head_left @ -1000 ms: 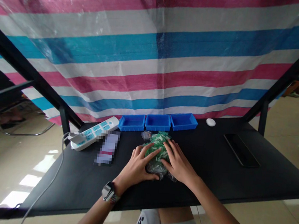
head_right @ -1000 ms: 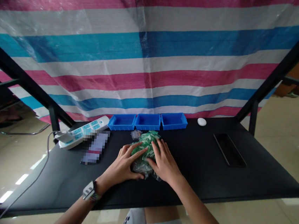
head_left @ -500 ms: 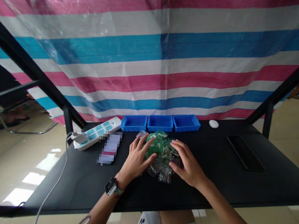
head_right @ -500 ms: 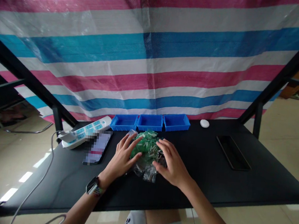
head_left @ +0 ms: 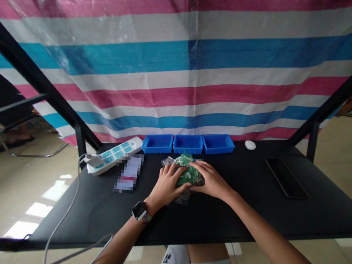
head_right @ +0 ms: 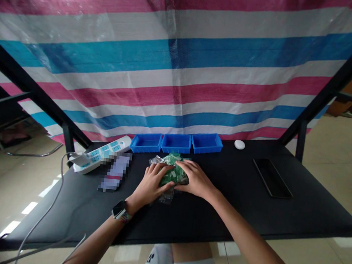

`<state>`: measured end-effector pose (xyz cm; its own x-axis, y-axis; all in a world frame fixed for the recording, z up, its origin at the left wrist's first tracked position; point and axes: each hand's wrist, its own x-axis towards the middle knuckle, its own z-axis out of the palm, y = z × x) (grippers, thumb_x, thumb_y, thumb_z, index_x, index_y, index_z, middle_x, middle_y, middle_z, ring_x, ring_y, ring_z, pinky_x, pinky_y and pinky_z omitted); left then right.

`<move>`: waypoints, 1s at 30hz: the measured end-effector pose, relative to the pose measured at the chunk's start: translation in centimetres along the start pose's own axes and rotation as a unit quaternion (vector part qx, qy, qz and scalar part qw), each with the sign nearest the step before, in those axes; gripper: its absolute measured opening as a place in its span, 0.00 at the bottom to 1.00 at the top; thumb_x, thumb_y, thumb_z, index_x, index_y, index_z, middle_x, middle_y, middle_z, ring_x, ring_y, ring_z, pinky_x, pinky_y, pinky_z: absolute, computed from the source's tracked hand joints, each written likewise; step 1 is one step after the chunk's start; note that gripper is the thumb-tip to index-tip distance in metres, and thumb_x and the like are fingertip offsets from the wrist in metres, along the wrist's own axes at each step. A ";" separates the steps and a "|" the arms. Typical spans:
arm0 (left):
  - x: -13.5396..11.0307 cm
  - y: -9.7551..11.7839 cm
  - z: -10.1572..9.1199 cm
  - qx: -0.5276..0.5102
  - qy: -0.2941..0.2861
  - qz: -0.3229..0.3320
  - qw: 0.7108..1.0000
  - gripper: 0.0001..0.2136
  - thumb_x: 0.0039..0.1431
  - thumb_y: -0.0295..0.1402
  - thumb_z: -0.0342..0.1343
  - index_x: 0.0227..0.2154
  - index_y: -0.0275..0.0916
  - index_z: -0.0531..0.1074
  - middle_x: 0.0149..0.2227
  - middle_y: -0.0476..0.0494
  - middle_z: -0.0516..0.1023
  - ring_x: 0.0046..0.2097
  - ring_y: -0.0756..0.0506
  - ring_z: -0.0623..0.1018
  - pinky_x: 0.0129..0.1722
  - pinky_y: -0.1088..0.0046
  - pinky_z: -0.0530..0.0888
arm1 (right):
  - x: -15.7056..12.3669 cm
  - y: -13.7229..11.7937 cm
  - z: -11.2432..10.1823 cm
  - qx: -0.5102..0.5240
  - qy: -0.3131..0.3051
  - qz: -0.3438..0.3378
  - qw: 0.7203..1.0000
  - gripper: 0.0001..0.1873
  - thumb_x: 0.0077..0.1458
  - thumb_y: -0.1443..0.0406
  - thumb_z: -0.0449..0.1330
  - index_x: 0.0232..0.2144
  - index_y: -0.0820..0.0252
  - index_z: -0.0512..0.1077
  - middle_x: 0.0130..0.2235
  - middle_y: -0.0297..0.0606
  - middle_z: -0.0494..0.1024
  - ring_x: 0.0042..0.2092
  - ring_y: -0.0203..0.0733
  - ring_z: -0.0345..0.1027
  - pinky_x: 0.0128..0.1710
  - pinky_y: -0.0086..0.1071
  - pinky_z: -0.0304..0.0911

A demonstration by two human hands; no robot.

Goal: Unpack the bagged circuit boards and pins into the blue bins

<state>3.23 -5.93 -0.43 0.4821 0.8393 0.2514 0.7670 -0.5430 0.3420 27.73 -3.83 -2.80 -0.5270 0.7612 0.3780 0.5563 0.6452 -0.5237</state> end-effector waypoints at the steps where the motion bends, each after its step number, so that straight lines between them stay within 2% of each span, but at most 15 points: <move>1: -0.3 0.5 0.2 0.003 0.009 -0.014 1.000 0.26 0.69 0.53 0.51 0.65 0.48 0.67 0.59 0.37 0.71 0.57 0.33 0.70 0.57 0.47 0.69 | 0.1 0.1 -0.1 0.016 0.001 0.002 1.000 0.45 0.51 0.60 0.74 0.68 0.55 0.64 0.65 0.49 0.72 0.67 0.57 0.63 0.67 0.53 0.61; 5: -1.2 2.1 1.3 -0.019 0.023 -0.036 0.999 0.27 0.68 0.54 0.52 0.64 0.47 0.67 0.58 0.36 0.70 0.56 0.33 0.69 0.58 0.47 0.69 | 0.3 0.2 -0.4 0.072 0.007 -0.006 0.997 0.38 0.48 0.69 0.72 0.62 0.55 0.70 0.59 0.45 0.77 0.60 0.53 0.70 0.62 0.48 0.66; 8: -2.0 2.8 1.6 -0.044 0.047 -0.050 0.997 0.30 0.66 0.55 0.55 0.65 0.46 0.65 0.59 0.34 0.68 0.58 0.32 0.68 0.60 0.46 0.68 | 0.1 0.1 -0.6 0.080 0.012 -0.012 0.997 0.36 0.48 0.68 0.72 0.60 0.56 0.72 0.55 0.44 0.79 0.57 0.52 0.72 0.60 0.47 0.68; 11: -2.2 2.3 1.0 -0.031 0.079 -0.046 0.995 0.36 0.61 0.59 0.59 0.67 0.47 0.64 0.65 0.32 0.63 0.63 0.29 0.65 0.64 0.42 0.64 | -0.3 -0.2 -1.0 0.063 0.010 -0.008 0.998 0.36 0.48 0.68 0.71 0.60 0.55 0.72 0.54 0.43 0.79 0.57 0.52 0.71 0.61 0.48 0.67; 13: -1.7 1.3 0.2 -0.014 0.076 -0.034 0.996 0.37 0.61 0.60 0.58 0.68 0.48 0.63 0.70 0.33 0.58 0.67 0.27 0.61 0.66 0.40 0.60 | -0.6 -0.4 -1.3 0.044 0.009 -0.009 0.999 0.38 0.48 0.69 0.70 0.63 0.53 0.71 0.59 0.45 0.74 0.62 0.54 0.68 0.64 0.50 0.64; 16: 0.0 -1.0 -0.8 -0.037 -0.017 0.017 0.999 0.31 0.70 0.54 0.48 0.72 0.52 0.57 0.74 0.41 0.55 0.73 0.30 0.54 0.70 0.44 0.55 | -0.8 -0.8 -1.7 0.011 0.003 -0.021 1.000 0.45 0.51 0.66 0.70 0.69 0.52 0.63 0.71 0.48 0.61 0.71 0.57 0.55 0.69 0.54 0.57; 19: 1.8 -3.0 -0.8 -0.044 -0.094 0.040 0.994 0.34 0.70 0.56 0.48 0.74 0.52 0.54 0.75 0.43 0.56 0.75 0.28 0.49 0.71 0.39 0.49 | -0.8 -1.0 -1.8 -0.011 -0.024 -0.043 0.999 0.51 0.51 0.62 0.71 0.73 0.50 0.55 0.75 0.46 0.54 0.74 0.58 0.48 0.71 0.56 0.52; 21: 2.5 -3.5 -0.5 -0.034 -0.100 0.053 0.993 0.34 0.69 0.57 0.48 0.73 0.51 0.54 0.74 0.41 0.57 0.74 0.29 0.53 0.71 0.40 0.49 | -0.6 -0.8 -1.6 -0.019 -0.039 -0.052 0.998 0.51 0.52 0.59 0.72 0.73 0.51 0.56 0.74 0.46 0.58 0.73 0.58 0.50 0.71 0.56 0.53; 25: 2.5 -2.8 0.2 -0.018 -0.059 0.054 0.997 0.31 0.70 0.55 0.48 0.71 0.52 0.59 0.70 0.40 0.64 0.68 0.33 0.63 0.69 0.44 0.57 | -0.3 0.2 -1.3 -0.029 -0.032 -0.050 0.998 0.42 0.55 0.56 0.71 0.69 0.52 0.65 0.67 0.46 0.70 0.69 0.56 0.60 0.69 0.55 0.57; 30: 1.2 -0.3 1.4 -0.010 0.007 -0.014 1.000 0.26 0.71 0.52 0.48 0.67 0.51 0.65 0.62 0.40 0.70 0.61 0.34 0.68 0.64 0.46 0.64 | -0.1 1.2 -1.4 -0.026 -0.026 -0.059 0.998 0.33 0.58 0.61 0.69 0.65 0.51 0.70 0.64 0.45 0.74 0.67 0.54 0.64 0.67 0.54 0.60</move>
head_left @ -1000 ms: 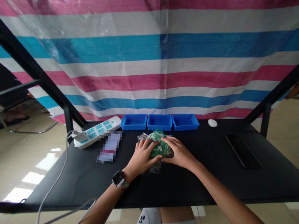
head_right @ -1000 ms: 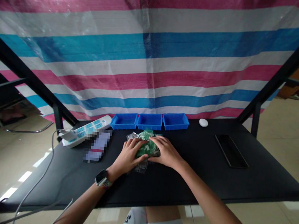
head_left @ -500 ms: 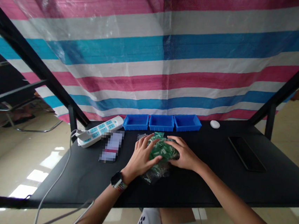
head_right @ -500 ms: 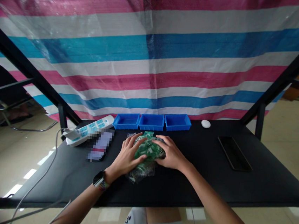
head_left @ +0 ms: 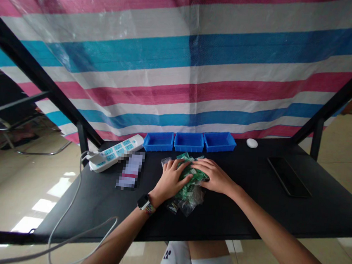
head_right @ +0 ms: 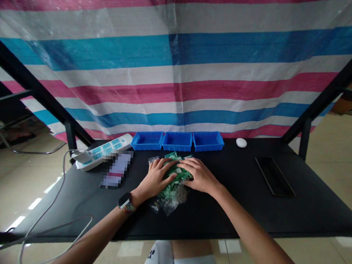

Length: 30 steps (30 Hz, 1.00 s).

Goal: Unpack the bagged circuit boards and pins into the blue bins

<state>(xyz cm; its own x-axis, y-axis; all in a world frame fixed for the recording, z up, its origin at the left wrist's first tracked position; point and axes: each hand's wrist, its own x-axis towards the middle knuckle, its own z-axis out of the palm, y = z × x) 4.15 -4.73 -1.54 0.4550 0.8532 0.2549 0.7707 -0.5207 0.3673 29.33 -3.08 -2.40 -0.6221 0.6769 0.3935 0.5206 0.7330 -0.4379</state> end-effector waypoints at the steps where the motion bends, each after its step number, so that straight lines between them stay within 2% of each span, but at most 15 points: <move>1: -0.3 0.6 0.4 0.002 0.017 -0.022 1.000 0.25 0.72 0.52 0.48 0.67 0.51 0.66 0.62 0.40 0.70 0.61 0.33 0.67 0.63 0.45 0.64 | -0.1 0.1 -0.1 0.002 -0.003 0.000 1.000 0.32 0.59 0.62 0.68 0.65 0.51 0.70 0.65 0.44 0.73 0.67 0.54 0.64 0.68 0.54 0.59; 7: -1.1 3.5 2.3 -0.016 0.072 -0.114 0.991 0.25 0.72 0.51 0.48 0.65 0.48 0.68 0.62 0.37 0.68 0.61 0.31 0.67 0.62 0.42 0.64 | -0.7 0.0 -0.6 -0.013 -0.003 0.023 1.000 0.33 0.58 0.67 0.64 0.66 0.54 0.69 0.66 0.47 0.70 0.69 0.54 0.60 0.70 0.55 0.55; 12: -0.9 3.5 1.6 -0.046 0.081 -0.143 0.985 0.23 0.72 0.51 0.46 0.63 0.48 0.69 0.61 0.36 0.67 0.60 0.32 0.67 0.62 0.42 0.65 | -1.2 -0.4 -1.5 -0.023 -0.019 0.014 0.999 0.45 0.51 0.70 0.65 0.70 0.56 0.62 0.71 0.49 0.62 0.73 0.57 0.52 0.72 0.58 0.49; 16: -1.3 2.1 -0.9 -0.070 0.077 -0.083 0.991 0.23 0.74 0.48 0.46 0.65 0.49 0.67 0.62 0.37 0.69 0.62 0.35 0.67 0.65 0.48 0.65 | -1.9 -0.5 -2.8 -0.026 -0.032 0.019 0.999 0.48 0.54 0.62 0.69 0.73 0.54 0.57 0.74 0.48 0.57 0.75 0.59 0.47 0.73 0.59 0.46; 19: -2.5 1.1 -2.8 -0.042 0.011 0.021 0.999 0.27 0.73 0.49 0.48 0.70 0.50 0.60 0.69 0.39 0.63 0.68 0.34 0.62 0.68 0.49 0.62 | -2.9 -0.6 -3.7 -0.021 -0.038 0.037 0.998 0.50 0.54 0.57 0.71 0.73 0.52 0.55 0.74 0.47 0.56 0.75 0.59 0.46 0.73 0.58 0.48; 21: -3.6 0.6 -3.3 -0.011 -0.045 0.092 0.995 0.33 0.69 0.54 0.52 0.73 0.53 0.55 0.73 0.40 0.57 0.71 0.31 0.58 0.70 0.46 0.59 | -3.9 -0.8 -4.0 -0.016 -0.037 0.049 0.998 0.51 0.54 0.57 0.72 0.74 0.51 0.54 0.75 0.46 0.55 0.75 0.59 0.45 0.73 0.57 0.49; 23: -4.7 0.2 -3.4 0.022 -0.085 0.138 0.986 0.41 0.63 0.60 0.55 0.75 0.55 0.50 0.76 0.41 0.52 0.73 0.28 0.55 0.70 0.42 0.58 | -4.9 -1.3 -4.1 -0.013 -0.033 0.055 0.998 0.52 0.54 0.56 0.72 0.74 0.50 0.53 0.75 0.46 0.54 0.75 0.59 0.45 0.73 0.57 0.49; 25: -5.3 0.0 -3.0 0.053 -0.092 0.153 0.982 0.45 0.60 0.63 0.55 0.75 0.54 0.47 0.77 0.40 0.50 0.73 0.25 0.53 0.69 0.39 0.57 | -5.8 -1.9 -3.8 -0.013 -0.030 0.055 0.998 0.53 0.54 0.54 0.72 0.74 0.51 0.52 0.75 0.47 0.53 0.76 0.60 0.44 0.73 0.57 0.49; 30: -4.7 0.4 -1.7 0.080 -0.072 0.149 0.983 0.46 0.59 0.65 0.53 0.75 0.52 0.48 0.77 0.37 0.48 0.74 0.25 0.52 0.69 0.39 0.57 | -6.9 -2.9 -2.1 -0.068 -0.032 0.042 0.996 0.53 0.58 0.47 0.68 0.76 0.50 0.48 0.76 0.47 0.50 0.76 0.61 0.41 0.73 0.60 0.46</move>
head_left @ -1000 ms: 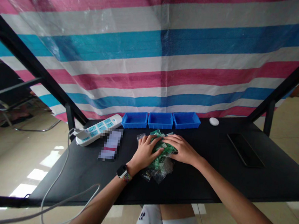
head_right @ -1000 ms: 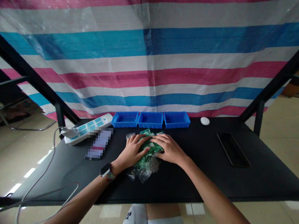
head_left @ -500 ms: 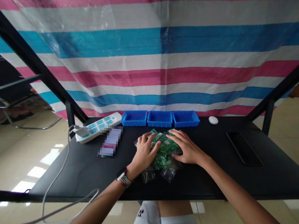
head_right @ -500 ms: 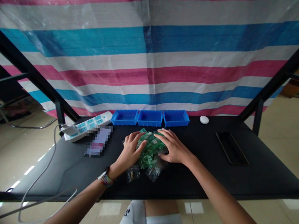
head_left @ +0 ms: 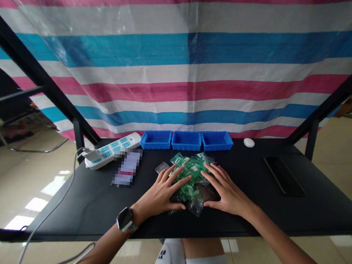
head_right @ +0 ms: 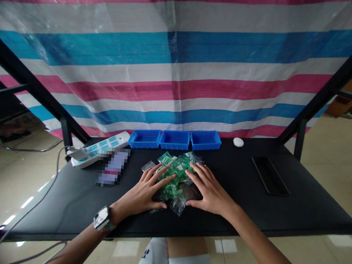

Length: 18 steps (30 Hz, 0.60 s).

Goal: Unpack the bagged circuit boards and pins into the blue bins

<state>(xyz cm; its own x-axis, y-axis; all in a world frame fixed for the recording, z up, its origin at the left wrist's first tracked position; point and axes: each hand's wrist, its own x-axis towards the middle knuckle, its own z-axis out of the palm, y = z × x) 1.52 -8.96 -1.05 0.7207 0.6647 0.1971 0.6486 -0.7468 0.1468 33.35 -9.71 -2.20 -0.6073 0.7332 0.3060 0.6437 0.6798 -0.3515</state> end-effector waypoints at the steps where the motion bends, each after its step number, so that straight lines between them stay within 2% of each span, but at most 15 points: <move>1: 0.4 0.2 0.2 0.000 0.005 0.000 1.000 0.46 0.59 0.65 0.53 0.75 0.52 0.50 0.77 0.37 0.49 0.74 0.25 0.53 0.69 0.39 0.57 | 0.1 -0.1 0.3 -0.011 0.003 0.001 1.000 0.51 0.60 0.47 0.66 0.76 0.49 0.47 0.76 0.46 0.51 0.76 0.61 0.42 0.73 0.60 0.46; 3: 1.3 0.6 0.6 -0.002 0.017 -0.003 1.000 0.45 0.59 0.65 0.53 0.74 0.49 0.53 0.76 0.35 0.52 0.74 0.26 0.54 0.70 0.40 0.56 | 0.3 -0.3 0.8 -0.023 0.011 0.010 1.000 0.47 0.64 0.49 0.63 0.76 0.50 0.47 0.75 0.47 0.54 0.75 0.60 0.45 0.73 0.60 0.47; 6: 2.3 1.2 1.0 -0.014 0.031 -0.011 0.999 0.46 0.57 0.67 0.53 0.72 0.45 0.58 0.74 0.32 0.57 0.73 0.27 0.57 0.70 0.41 0.56 | 0.7 -0.6 0.9 -0.012 0.030 0.022 0.999 0.43 0.65 0.50 0.62 0.75 0.51 0.51 0.73 0.48 0.58 0.74 0.59 0.48 0.73 0.59 0.49; 8: 2.7 1.4 1.1 -0.031 0.039 -0.009 0.999 0.47 0.56 0.68 0.54 0.71 0.43 0.60 0.73 0.31 0.59 0.72 0.26 0.58 0.70 0.41 0.56 | 1.0 -0.7 0.8 0.019 0.051 0.028 0.998 0.40 0.65 0.51 0.62 0.73 0.52 0.55 0.72 0.48 0.61 0.73 0.58 0.52 0.72 0.57 0.53; 10: 3.0 1.6 0.8 -0.053 0.051 -0.005 0.997 0.46 0.56 0.67 0.56 0.69 0.42 0.62 0.72 0.31 0.61 0.72 0.26 0.59 0.70 0.41 0.56 | 1.4 -0.5 0.6 0.062 0.091 0.050 0.993 0.33 0.68 0.56 0.58 0.71 0.52 0.59 0.68 0.46 0.66 0.70 0.55 0.59 0.69 0.53 0.58; 12: 3.4 1.9 0.2 -0.083 0.070 -0.011 0.994 0.40 0.60 0.63 0.56 0.67 0.42 0.64 0.70 0.32 0.63 0.71 0.28 0.60 0.69 0.43 0.57 | 1.9 0.1 0.4 0.095 0.144 0.089 0.981 0.25 0.70 0.61 0.54 0.67 0.52 0.64 0.63 0.45 0.73 0.65 0.53 0.65 0.66 0.50 0.63; 14: 4.0 2.2 -0.5 -0.121 0.096 -0.036 0.987 0.32 0.66 0.56 0.54 0.64 0.42 0.66 0.68 0.32 0.66 0.69 0.30 0.63 0.68 0.46 0.61 | 2.6 1.0 0.2 0.098 0.167 0.116 0.974 0.19 0.69 0.64 0.54 0.60 0.53 0.70 0.56 0.45 0.77 0.60 0.52 0.70 0.62 0.49 0.66; 16: 4.9 2.7 -1.4 -0.166 0.129 -0.069 0.975 0.23 0.71 0.49 0.51 0.61 0.42 0.68 0.66 0.34 0.68 0.65 0.33 0.68 0.65 0.50 0.64 | 3.3 1.9 0.0 0.084 0.150 0.117 0.978 0.15 0.65 0.66 0.59 0.53 0.53 0.74 0.50 0.43 0.79 0.55 0.53 0.72 0.58 0.49 0.68; 18: 6.1 3.2 -2.3 -0.212 0.172 -0.096 0.957 0.18 0.73 0.45 0.50 0.57 0.42 0.70 0.63 0.34 0.71 0.63 0.35 0.70 0.63 0.52 0.66 | 3.8 2.5 -0.2 0.066 0.125 0.103 0.985 0.15 0.60 0.68 0.63 0.50 0.54 0.76 0.47 0.42 0.80 0.52 0.53 0.72 0.56 0.48 0.68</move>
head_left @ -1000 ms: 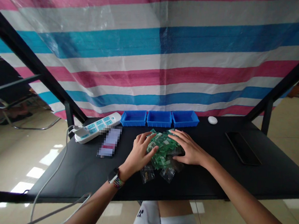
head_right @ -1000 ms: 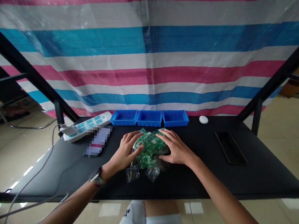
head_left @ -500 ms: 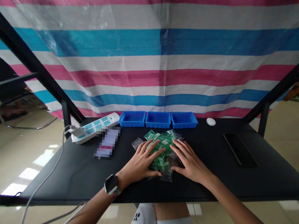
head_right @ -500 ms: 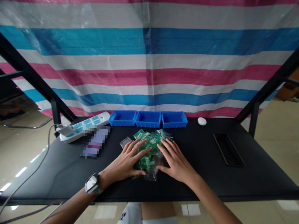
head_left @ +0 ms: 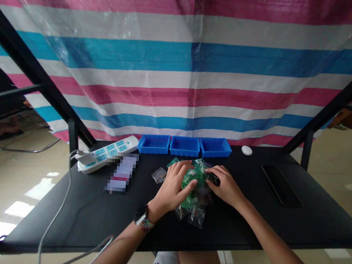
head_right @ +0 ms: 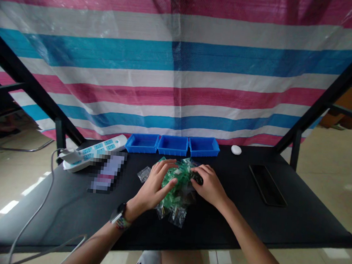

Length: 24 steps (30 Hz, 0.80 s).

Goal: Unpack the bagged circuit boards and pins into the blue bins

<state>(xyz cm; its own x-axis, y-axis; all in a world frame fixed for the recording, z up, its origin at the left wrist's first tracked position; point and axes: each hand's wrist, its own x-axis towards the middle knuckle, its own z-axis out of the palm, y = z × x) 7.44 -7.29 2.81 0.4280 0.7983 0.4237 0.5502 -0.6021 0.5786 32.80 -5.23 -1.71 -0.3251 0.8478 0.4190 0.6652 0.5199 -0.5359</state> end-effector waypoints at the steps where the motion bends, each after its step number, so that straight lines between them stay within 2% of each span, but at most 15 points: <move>1: 0.8 0.5 0.0 -0.027 0.028 -0.006 0.999 0.16 0.73 0.44 0.50 0.56 0.42 0.71 0.61 0.35 0.72 0.63 0.36 0.71 0.63 0.53 0.66 | 0.2 0.1 -0.1 -0.007 -0.007 -0.008 1.000 0.17 0.59 0.69 0.63 0.51 0.54 0.76 0.46 0.42 0.80 0.51 0.52 0.72 0.56 0.48 0.68; 4: 3.6 1.7 -0.2 -0.124 0.122 -0.004 0.985 0.13 0.73 0.42 0.51 0.52 0.42 0.72 0.55 0.36 0.76 0.60 0.38 0.74 0.62 0.57 0.68 | 0.5 0.2 -0.4 -0.023 -0.039 -0.041 0.998 0.25 0.56 0.70 0.64 0.56 0.54 0.73 0.48 0.42 0.80 0.52 0.53 0.71 0.56 0.49 0.66; 6: 5.8 2.4 -0.3 -0.200 0.186 -0.008 0.962 0.11 0.73 0.40 0.52 0.48 0.41 0.74 0.51 0.38 0.78 0.56 0.40 0.76 0.58 0.61 0.71 | 0.7 0.2 -0.6 -0.026 -0.061 -0.061 0.996 0.26 0.54 0.72 0.65 0.56 0.54 0.74 0.50 0.42 0.80 0.53 0.52 0.72 0.57 0.49 0.65; 8: 8.3 3.3 -0.4 -0.279 0.261 -0.025 0.924 0.10 0.73 0.38 0.49 0.43 0.40 0.73 0.46 0.40 0.79 0.51 0.43 0.78 0.53 0.65 0.73 | 1.1 0.3 -0.9 -0.020 -0.069 -0.073 0.995 0.22 0.53 0.73 0.64 0.51 0.54 0.76 0.48 0.42 0.81 0.51 0.51 0.73 0.56 0.48 0.65; 10: 10.7 4.2 -0.3 -0.301 0.341 -0.043 0.889 0.08 0.72 0.35 0.50 0.38 0.40 0.72 0.40 0.42 0.78 0.45 0.45 0.78 0.48 0.68 0.73 | 1.7 0.5 -1.2 0.002 -0.077 -0.080 0.994 0.17 0.54 0.73 0.64 0.46 0.55 0.78 0.45 0.41 0.82 0.49 0.50 0.75 0.56 0.47 0.66; 12: 13.0 4.9 -0.1 -0.298 0.372 -0.022 0.879 0.06 0.70 0.31 0.51 0.35 0.40 0.70 0.39 0.43 0.78 0.43 0.46 0.77 0.48 0.69 0.73 | 2.4 0.8 -1.6 0.044 -0.089 -0.070 0.993 0.13 0.55 0.71 0.64 0.43 0.55 0.80 0.44 0.41 0.83 0.47 0.49 0.76 0.53 0.44 0.68; 14: 14.9 5.2 0.1 -0.306 0.339 0.008 0.890 0.06 0.69 0.31 0.50 0.35 0.40 0.69 0.37 0.44 0.78 0.42 0.47 0.77 0.45 0.70 0.73 | 3.2 1.2 -1.8 0.098 -0.089 -0.029 0.991 0.10 0.57 0.68 0.63 0.40 0.56 0.81 0.42 0.41 0.84 0.44 0.48 0.77 0.48 0.41 0.71; 16: 16.3 4.7 0.1 -0.302 0.257 0.031 0.917 0.04 0.67 0.30 0.52 0.35 0.39 0.70 0.36 0.45 0.78 0.40 0.48 0.77 0.43 0.71 0.73 | 4.0 1.6 -1.7 0.168 -0.068 0.037 0.983 0.09 0.59 0.64 0.62 0.40 0.57 0.82 0.40 0.41 0.85 0.41 0.47 0.78 0.44 0.38 0.72; 17: 16.8 4.2 0.0 -0.290 0.196 0.043 0.936 0.04 0.66 0.30 0.52 0.35 0.39 0.71 0.35 0.45 0.79 0.38 0.48 0.77 0.42 0.72 0.72 | 4.4 1.8 -1.4 0.209 -0.052 0.071 0.974 0.10 0.59 0.62 0.63 0.39 0.58 0.82 0.39 0.40 0.85 0.40 0.47 0.78 0.42 0.38 0.73; 18: 17.1 3.5 -0.1 -0.271 0.143 0.053 0.950 0.05 0.65 0.30 0.53 0.35 0.38 0.72 0.35 0.45 0.79 0.38 0.48 0.77 0.42 0.72 0.72 | 4.8 2.0 -1.2 0.256 -0.035 0.102 0.961 0.11 0.59 0.60 0.63 0.39 0.58 0.82 0.38 0.40 0.84 0.38 0.46 0.79 0.41 0.38 0.74; 21: 17.1 1.2 -0.4 -0.201 0.041 0.050 0.977 0.07 0.64 0.33 0.54 0.35 0.37 0.75 0.34 0.45 0.80 0.36 0.47 0.77 0.39 0.71 0.71 | 6.0 2.5 -0.3 0.387 0.035 0.171 0.905 0.14 0.53 0.55 0.69 0.37 0.59 0.81 0.34 0.38 0.83 0.33 0.43 0.77 0.34 0.36 0.74; 23: 16.6 -0.4 -0.4 -0.179 -0.035 0.050 0.982 0.11 0.65 0.38 0.55 0.36 0.36 0.77 0.34 0.44 0.81 0.36 0.47 0.77 0.38 0.71 0.71 | 6.8 2.4 -0.1 0.456 0.073 0.194 0.865 0.17 0.50 0.53 0.72 0.36 0.59 0.81 0.31 0.36 0.81 0.31 0.41 0.76 0.32 0.34 0.74; 24: 16.3 -1.1 -0.3 -0.182 -0.043 0.049 0.981 0.12 0.65 0.39 0.55 0.36 0.36 0.78 0.34 0.44 0.81 0.35 0.47 0.76 0.38 0.71 0.71 | 7.2 2.3 0.0 0.485 0.084 0.197 0.848 0.18 0.48 0.53 0.74 0.35 0.59 0.80 0.30 0.35 0.80 0.31 0.41 0.76 0.32 0.34 0.74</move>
<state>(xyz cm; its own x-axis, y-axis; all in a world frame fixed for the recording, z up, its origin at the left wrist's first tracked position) 13.58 6.34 9.28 0.5334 0.7228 0.4393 0.2174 -0.6191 0.7547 31.99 2.07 0.07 -0.0504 0.9913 0.1217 -0.1922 0.1100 -0.9752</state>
